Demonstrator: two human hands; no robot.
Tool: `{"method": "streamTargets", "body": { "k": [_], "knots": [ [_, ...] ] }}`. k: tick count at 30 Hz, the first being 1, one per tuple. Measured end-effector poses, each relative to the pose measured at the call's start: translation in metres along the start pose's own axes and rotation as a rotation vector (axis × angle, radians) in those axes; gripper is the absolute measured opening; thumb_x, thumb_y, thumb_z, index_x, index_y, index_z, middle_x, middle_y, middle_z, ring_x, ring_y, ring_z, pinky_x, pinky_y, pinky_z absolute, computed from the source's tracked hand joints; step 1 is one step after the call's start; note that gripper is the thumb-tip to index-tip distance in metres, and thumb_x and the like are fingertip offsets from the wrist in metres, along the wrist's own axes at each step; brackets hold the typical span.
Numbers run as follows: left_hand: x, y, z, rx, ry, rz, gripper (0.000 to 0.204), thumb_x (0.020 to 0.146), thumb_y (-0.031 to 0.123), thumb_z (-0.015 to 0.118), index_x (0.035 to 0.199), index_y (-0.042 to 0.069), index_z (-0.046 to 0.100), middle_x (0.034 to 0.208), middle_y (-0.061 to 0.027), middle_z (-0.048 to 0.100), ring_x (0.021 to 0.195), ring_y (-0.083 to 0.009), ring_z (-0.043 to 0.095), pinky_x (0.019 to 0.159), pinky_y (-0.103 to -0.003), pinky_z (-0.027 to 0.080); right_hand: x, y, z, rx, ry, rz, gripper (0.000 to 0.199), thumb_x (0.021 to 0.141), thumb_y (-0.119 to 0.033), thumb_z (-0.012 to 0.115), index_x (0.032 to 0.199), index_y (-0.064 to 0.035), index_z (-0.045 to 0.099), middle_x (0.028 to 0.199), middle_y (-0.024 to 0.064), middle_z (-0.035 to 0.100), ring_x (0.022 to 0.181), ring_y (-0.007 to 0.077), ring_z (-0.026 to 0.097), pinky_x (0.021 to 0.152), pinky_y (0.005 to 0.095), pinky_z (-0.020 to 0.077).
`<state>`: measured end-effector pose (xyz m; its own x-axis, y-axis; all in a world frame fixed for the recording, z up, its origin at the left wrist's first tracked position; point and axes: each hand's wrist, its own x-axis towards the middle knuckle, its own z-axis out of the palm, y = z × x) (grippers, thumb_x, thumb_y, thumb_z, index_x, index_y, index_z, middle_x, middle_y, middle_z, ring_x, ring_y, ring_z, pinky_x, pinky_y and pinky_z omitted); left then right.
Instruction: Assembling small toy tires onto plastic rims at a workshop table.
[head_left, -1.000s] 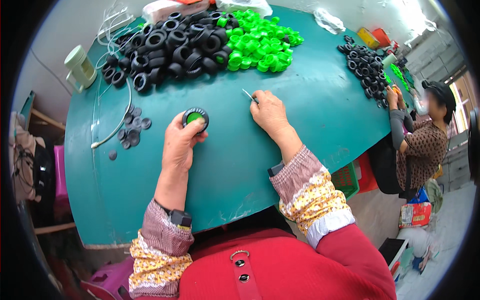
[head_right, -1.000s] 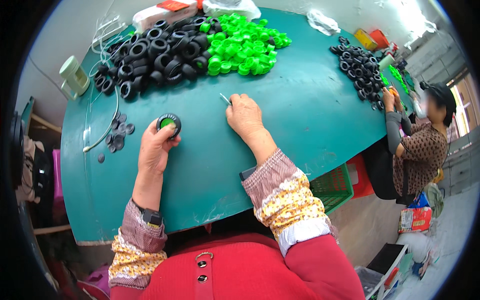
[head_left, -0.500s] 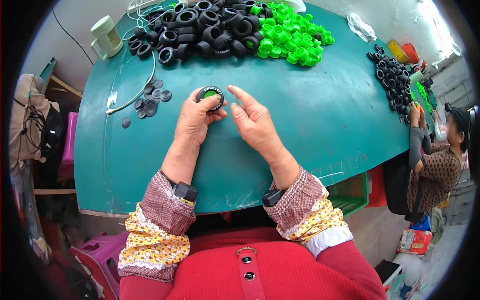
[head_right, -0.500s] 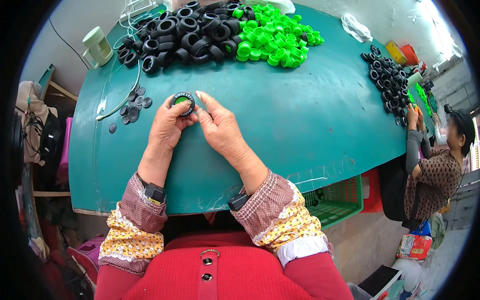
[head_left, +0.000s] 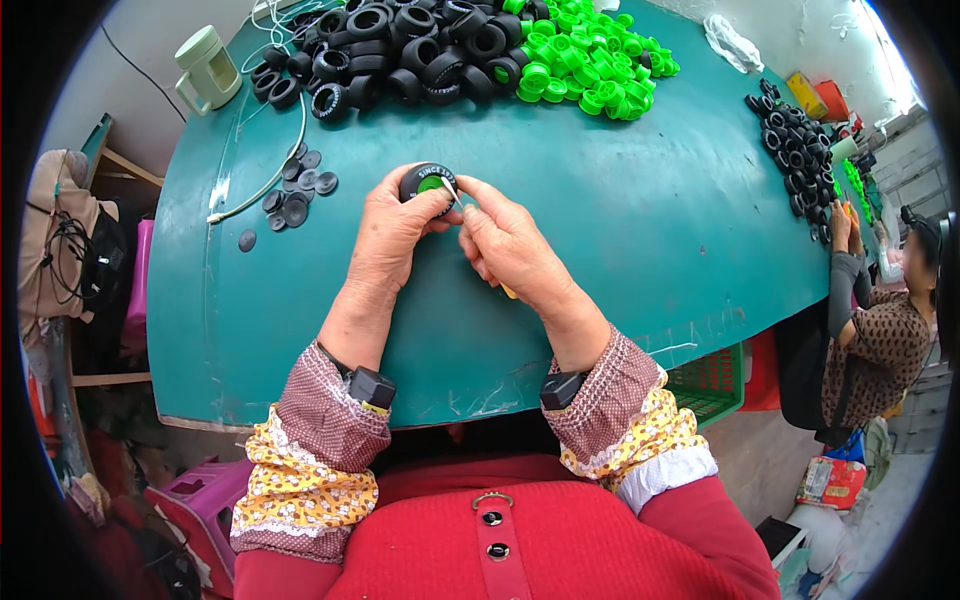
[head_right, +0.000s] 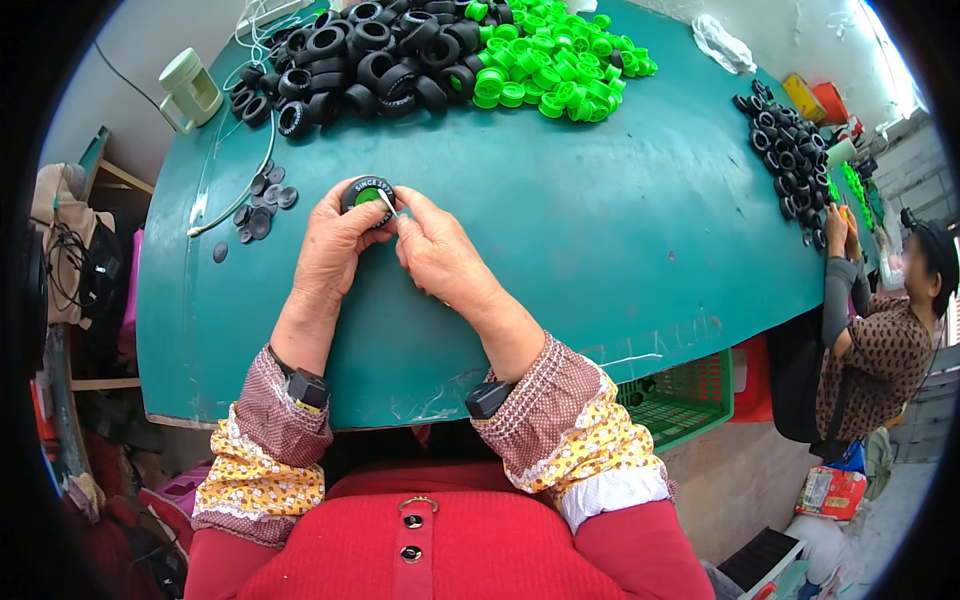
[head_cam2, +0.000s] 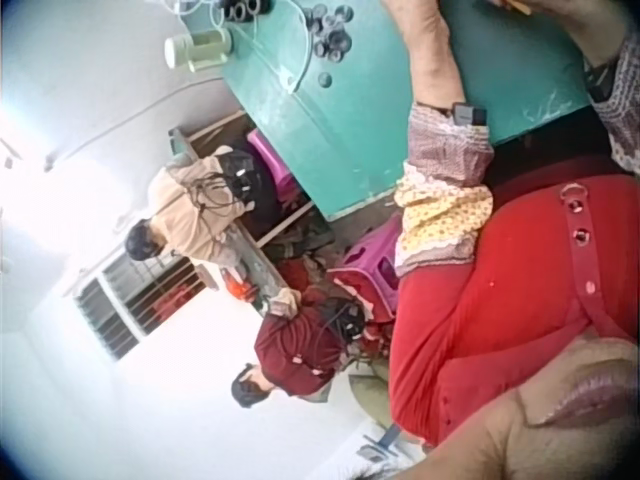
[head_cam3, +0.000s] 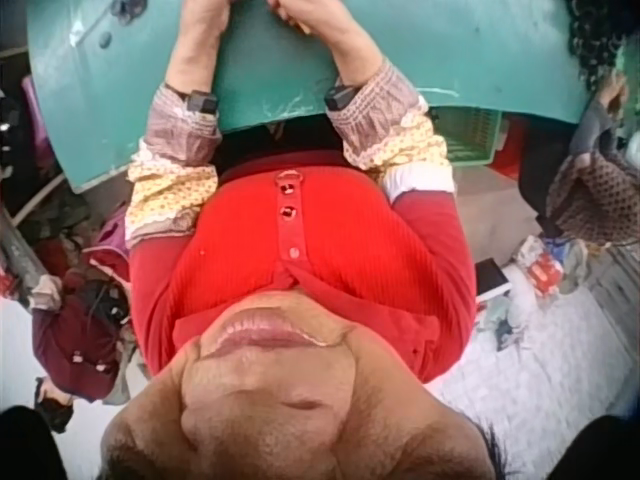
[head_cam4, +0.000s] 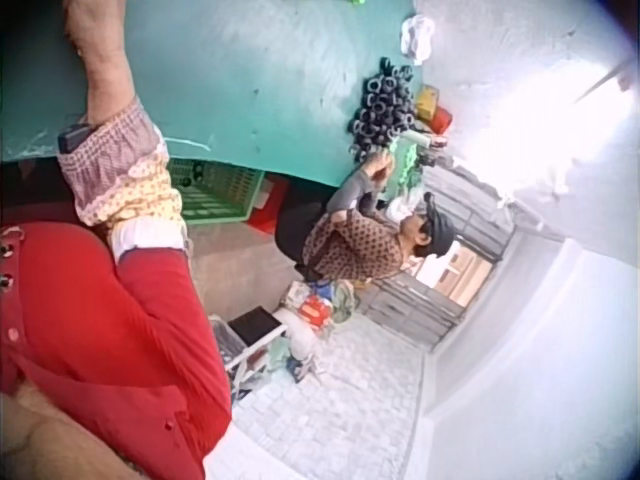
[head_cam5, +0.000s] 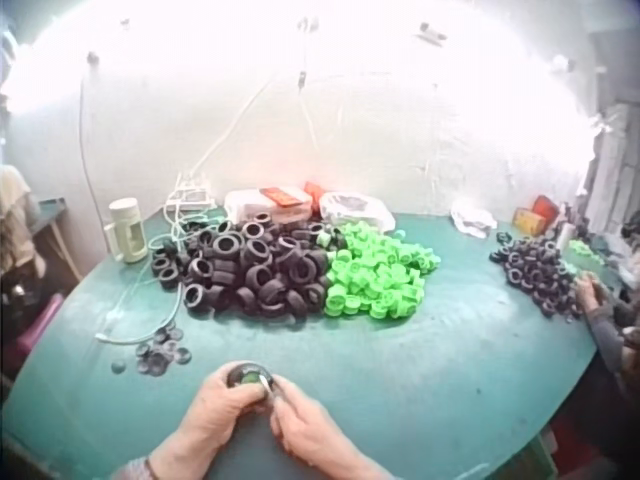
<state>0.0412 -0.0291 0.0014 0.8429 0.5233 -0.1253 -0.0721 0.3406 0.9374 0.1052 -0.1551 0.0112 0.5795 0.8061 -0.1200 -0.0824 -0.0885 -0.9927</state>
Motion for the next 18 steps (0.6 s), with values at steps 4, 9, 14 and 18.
{"method": "streamTargets", "body": {
  "k": [4,9,14,18],
  "knots": [
    [0.0,-0.003,-0.002,0.002,0.008,0.051,0.022,0.077,0.01,0.06,0.095,0.0,0.052,0.08,-0.0071,0.06,0.063,-0.013,0.059,0.055,-0.022,0.047,0.001,0.001,0.0,0.024,0.042,0.001,0.036,0.088,-0.012,0.04,0.123,-0.0021,0.041,0.057,0.0014,0.047,0.045,0.0075,0.041,0.04,0.0225,0.0355],
    [0.0,0.005,-0.007,-0.142,-0.025,-0.032,0.022,0.08,0.02,0.059,0.091,0.002,0.053,0.075,-0.0054,0.059,0.058,-0.0119,0.058,0.051,-0.021,0.046,0.021,0.027,-0.042,-0.402,0.497,-0.354,0.032,0.088,-0.013,0.041,0.117,-0.0034,0.047,0.055,0.0029,0.048,0.043,0.012,0.044,0.042,0.0254,0.0395],
    [-0.001,0.001,-0.012,-0.11,-0.069,-0.081,0.026,0.083,0.026,0.057,0.092,0.002,0.053,0.07,-0.004,0.057,0.051,-0.0074,0.052,0.047,-0.018,0.043,0.018,0.027,-0.048,-1.318,0.637,-0.289,0.014,0.079,-0.012,0.051,0.091,-0.0052,0.055,0.079,0.0134,0.056,0.073,0.0316,0.055,0.064,0.0425,0.0469],
    [-0.008,0.008,-0.003,-0.004,-0.086,-0.039,0.022,0.083,0.028,0.056,0.086,0.006,0.054,0.064,-0.0012,0.054,0.048,-0.0063,0.049,0.043,-0.018,0.04,0.03,0.029,-0.073,-1.436,0.644,-0.216,0.015,0.077,-0.014,0.055,0.09,-0.0057,0.055,0.083,0.0128,0.053,0.084,0.031,0.052,0.069,0.0415,0.0451]
  ]
}}
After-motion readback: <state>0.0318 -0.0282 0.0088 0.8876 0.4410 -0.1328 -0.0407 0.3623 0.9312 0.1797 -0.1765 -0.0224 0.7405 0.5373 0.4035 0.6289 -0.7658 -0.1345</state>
